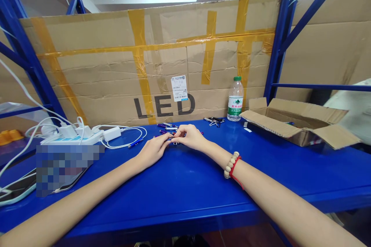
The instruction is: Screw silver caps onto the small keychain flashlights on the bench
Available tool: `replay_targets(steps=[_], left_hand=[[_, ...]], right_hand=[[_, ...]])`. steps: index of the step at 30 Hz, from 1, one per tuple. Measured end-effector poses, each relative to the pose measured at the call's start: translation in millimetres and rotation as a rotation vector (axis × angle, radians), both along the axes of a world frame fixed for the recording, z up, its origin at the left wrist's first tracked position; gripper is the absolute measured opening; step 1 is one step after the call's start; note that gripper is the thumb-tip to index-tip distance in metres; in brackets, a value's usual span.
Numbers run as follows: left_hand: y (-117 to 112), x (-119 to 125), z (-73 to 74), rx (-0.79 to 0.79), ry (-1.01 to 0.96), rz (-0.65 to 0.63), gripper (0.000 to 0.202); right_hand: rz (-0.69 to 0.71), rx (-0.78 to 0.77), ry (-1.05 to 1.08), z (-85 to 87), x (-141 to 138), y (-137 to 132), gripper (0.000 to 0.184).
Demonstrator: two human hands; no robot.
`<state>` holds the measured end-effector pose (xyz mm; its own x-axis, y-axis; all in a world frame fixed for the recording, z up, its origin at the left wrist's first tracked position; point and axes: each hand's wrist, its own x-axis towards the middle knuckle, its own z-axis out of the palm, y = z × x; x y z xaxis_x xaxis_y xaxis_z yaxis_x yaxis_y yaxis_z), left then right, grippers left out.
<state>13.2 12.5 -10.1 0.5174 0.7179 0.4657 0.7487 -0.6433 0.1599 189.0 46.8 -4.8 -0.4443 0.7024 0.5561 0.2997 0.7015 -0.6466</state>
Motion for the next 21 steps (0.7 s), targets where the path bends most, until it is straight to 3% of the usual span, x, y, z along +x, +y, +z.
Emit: replay_targets(steps=[10, 21], left_hand=[[4.4, -1.6, -2.3, 0.013, -0.045, 0.005, 0.027], [4.0, -1.9, -2.4, -0.038, -0.064, -0.093, 0.023]], right_hand=[[0.012, -0.14, 0.08, -0.3, -2.1, -1.1, 0.036], [0.047, -0.118, 0.058, 4.2, 1.7, 0.4, 0.036]])
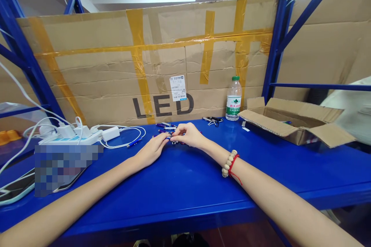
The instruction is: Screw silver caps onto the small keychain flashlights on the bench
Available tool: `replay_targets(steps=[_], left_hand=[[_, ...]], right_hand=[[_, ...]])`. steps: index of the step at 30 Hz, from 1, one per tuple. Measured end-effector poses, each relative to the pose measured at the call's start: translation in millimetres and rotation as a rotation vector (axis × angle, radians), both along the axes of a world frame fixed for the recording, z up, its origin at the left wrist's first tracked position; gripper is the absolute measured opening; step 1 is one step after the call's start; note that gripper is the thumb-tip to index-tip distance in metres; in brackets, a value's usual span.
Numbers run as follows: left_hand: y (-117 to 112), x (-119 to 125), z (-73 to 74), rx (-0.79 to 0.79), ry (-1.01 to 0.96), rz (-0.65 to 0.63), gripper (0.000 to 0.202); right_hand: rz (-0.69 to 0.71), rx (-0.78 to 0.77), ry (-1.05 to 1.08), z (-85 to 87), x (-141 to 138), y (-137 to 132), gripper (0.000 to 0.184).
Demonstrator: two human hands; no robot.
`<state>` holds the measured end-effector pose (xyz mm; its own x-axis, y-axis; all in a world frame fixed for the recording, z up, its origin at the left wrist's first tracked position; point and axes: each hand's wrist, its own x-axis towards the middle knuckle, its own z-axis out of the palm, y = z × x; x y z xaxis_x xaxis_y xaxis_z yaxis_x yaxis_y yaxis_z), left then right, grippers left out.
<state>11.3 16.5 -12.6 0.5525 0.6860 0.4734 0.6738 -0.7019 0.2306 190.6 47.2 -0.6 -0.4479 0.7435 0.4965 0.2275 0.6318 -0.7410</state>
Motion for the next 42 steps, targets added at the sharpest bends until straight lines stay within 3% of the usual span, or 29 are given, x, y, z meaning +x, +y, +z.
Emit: replay_targets(steps=[10, 14, 22, 31, 42], left_hand=[[-1, -3, -1.3, -0.036, 0.049, -0.061, 0.022], [-1, -3, -0.6, -0.005, 0.028, -0.067, 0.021], [2, -3, -4.2, 0.099, 0.008, -0.008, 0.022], [3, -3, -4.3, 0.147, 0.009, 0.016, 0.023], [4, -1, -2.9, 0.04, 0.01, 0.017, 0.023]], right_hand=[[0.021, 0.13, -0.12, -4.9, 3, -1, 0.022], [-0.008, 0.057, -0.134, -2.9, -1, -4, 0.02], [-0.062, -0.24, -0.061, -1.5, -6, -8, 0.029], [-0.1, -0.283, -0.036, -0.4, -8, -12, 0.028], [-0.125, -0.272, -0.102, 2.1, -4, -9, 0.031]])
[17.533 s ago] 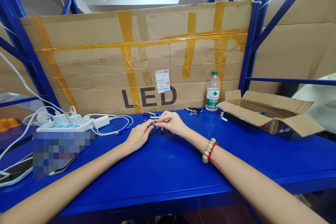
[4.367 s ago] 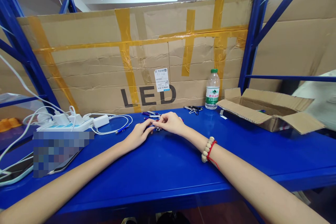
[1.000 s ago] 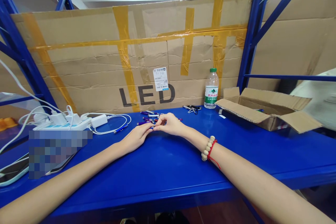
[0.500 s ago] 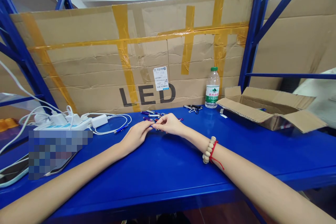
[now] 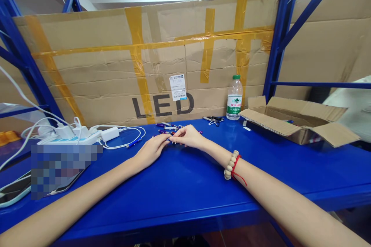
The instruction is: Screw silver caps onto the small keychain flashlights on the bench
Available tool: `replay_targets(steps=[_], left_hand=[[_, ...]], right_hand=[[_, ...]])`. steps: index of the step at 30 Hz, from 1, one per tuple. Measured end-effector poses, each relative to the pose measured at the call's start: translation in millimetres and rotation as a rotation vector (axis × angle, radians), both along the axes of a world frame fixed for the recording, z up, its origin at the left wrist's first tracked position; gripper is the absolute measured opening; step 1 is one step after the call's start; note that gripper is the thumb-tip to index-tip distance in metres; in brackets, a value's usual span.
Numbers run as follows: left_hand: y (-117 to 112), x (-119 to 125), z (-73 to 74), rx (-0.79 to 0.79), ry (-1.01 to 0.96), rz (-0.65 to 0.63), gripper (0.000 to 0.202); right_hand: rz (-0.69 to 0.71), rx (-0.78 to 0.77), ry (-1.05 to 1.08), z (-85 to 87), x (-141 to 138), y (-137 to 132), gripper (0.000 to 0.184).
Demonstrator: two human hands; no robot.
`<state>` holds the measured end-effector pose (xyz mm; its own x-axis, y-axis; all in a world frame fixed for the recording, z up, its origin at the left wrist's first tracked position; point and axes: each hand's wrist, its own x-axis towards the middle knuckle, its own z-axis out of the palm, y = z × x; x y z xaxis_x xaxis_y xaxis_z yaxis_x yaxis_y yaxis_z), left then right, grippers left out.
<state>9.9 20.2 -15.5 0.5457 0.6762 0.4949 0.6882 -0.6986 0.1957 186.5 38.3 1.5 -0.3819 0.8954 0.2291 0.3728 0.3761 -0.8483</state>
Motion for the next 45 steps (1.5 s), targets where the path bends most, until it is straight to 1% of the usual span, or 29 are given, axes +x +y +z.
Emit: replay_targets(steps=[5, 12, 20, 22, 27, 29, 33, 37, 40, 42, 45], left_hand=[[0, 0, 0.7, -0.025, -0.018, -0.002, 0.025], [0, -1, 2.2, -0.032, -0.049, -0.091, 0.03], [-1, 1, 3.0, -0.092, -0.075, -0.039, 0.027], [-2, 2, 3.0, -0.095, -0.079, -0.022, 0.025], [-2, 3, 2.6, -0.108, -0.069, 0.018, 0.021], [-2, 3, 2.7, -0.109, -0.066, 0.027, 0.021], [-1, 3, 2.8, -0.124, -0.074, 0.045, 0.021], [1, 2, 2.1, -0.143, -0.083, 0.067, 0.021], [1, 1, 1.9, -0.156, -0.081, 0.052, 0.02], [0, 1, 2.2, -0.169, -0.073, 0.039, 0.02], [-2, 1, 2.8, -0.208, -0.071, 0.018, 0.019]], right_hand=[[-0.003, 0.009, 0.0, 1.1, 1, 0, 0.033], [0.02, -0.009, -0.041, 0.5, 4, 2, 0.036], [0.021, 0.069, 0.018, -0.5, -1, 1, 0.038], [0.002, 0.11, 0.013, -1.9, -2, 2, 0.037], [-0.073, 0.267, -0.074, -6.2, -1, 8, 0.035], [-0.076, 0.313, -0.088, -6.8, 1, 9, 0.033], [-0.027, 0.417, -0.092, -6.1, 3, 9, 0.026], [0.013, 0.598, -0.099, -4.3, 5, 8, 0.02], [0.028, 0.706, -0.153, -1.1, 8, 8, 0.016], [0.043, 0.745, -0.212, 2.3, 10, 8, 0.014], [0.076, 0.768, -0.293, 7.5, 13, 7, 0.016]])
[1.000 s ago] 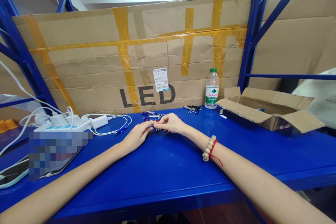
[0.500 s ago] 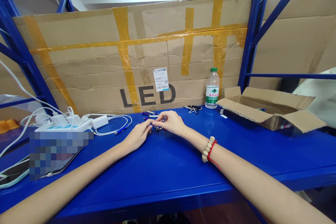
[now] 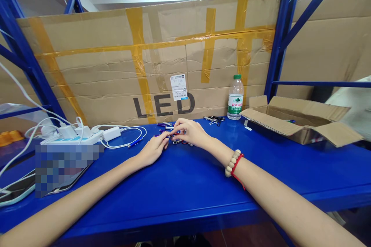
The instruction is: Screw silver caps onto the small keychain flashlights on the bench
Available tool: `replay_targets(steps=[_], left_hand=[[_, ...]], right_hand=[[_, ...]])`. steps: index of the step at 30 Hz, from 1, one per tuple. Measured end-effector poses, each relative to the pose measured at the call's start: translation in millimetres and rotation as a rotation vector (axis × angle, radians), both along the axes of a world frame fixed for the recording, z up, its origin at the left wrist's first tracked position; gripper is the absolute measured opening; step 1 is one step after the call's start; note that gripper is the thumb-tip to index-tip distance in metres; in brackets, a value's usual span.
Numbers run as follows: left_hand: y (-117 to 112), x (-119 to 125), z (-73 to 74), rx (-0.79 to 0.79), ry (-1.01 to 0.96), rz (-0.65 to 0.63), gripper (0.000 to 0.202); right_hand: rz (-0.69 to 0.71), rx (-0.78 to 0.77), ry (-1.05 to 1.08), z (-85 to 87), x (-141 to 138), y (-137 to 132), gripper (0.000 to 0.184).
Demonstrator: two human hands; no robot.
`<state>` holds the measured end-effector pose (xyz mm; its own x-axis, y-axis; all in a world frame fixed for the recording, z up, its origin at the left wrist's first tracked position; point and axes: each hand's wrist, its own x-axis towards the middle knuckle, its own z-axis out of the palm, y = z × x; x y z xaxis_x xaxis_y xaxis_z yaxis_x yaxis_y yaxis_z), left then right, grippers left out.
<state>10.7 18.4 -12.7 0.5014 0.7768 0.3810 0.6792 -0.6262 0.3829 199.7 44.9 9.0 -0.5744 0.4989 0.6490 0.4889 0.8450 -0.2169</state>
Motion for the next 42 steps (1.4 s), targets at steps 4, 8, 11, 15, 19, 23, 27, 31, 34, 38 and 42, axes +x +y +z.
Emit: replay_targets(steps=[4, 8, 11, 15, 19, 23, 27, 31, 34, 38, 42], left_hand=[[0, 0, 0.2, -0.044, -0.009, -0.047, 0.02], [1, 0, -0.5, -0.048, -0.015, -0.085, 0.023], [0, -1, -0.7, -0.049, 0.005, -0.081, 0.023], [-2, -1, 0.2, -0.035, 0.035, -0.087, 0.022], [-2, -2, 0.5, -0.014, 0.049, -0.107, 0.022], [-2, -2, -0.1, -0.003, 0.035, -0.112, 0.019], [-2, -2, -0.5, 0.013, -0.01, -0.109, 0.019], [-2, 0, 0.1, 0.048, -0.02, -0.06, 0.021], [-3, 1, 1.5, 0.061, -0.02, 0.0, 0.023], [-6, 3, 4.5, 0.077, 0.015, 0.086, 0.024], [-8, 4, 5.9, 0.105, 0.008, 0.114, 0.023]], right_hand=[[0.047, -0.024, -0.041, 2.3, 2, 1, 0.016], [0.103, -0.049, 0.013, -2.4, 3, 7, 0.011], [0.129, -0.098, 0.062, -7.7, 3, 11, 0.009], [0.129, -0.19, 0.11, -13.6, 2, 12, 0.012], [0.171, -0.263, 0.191, -16.6, 0, 10, 0.019], [0.208, -0.31, 0.28, -14.8, -5, 5, 0.022], [0.18, -0.352, 0.314, -10.1, -10, 0, 0.027], [0.137, -0.435, 0.329, -9.8, -13, -1, 0.031], [0.107, -0.503, 0.347, -11.7, -15, -2, 0.033], [0.056, -0.526, 0.368, -11.5, -18, -6, 0.033], [0.017, -0.541, 0.396, -10.2, -17, -6, 0.036]])
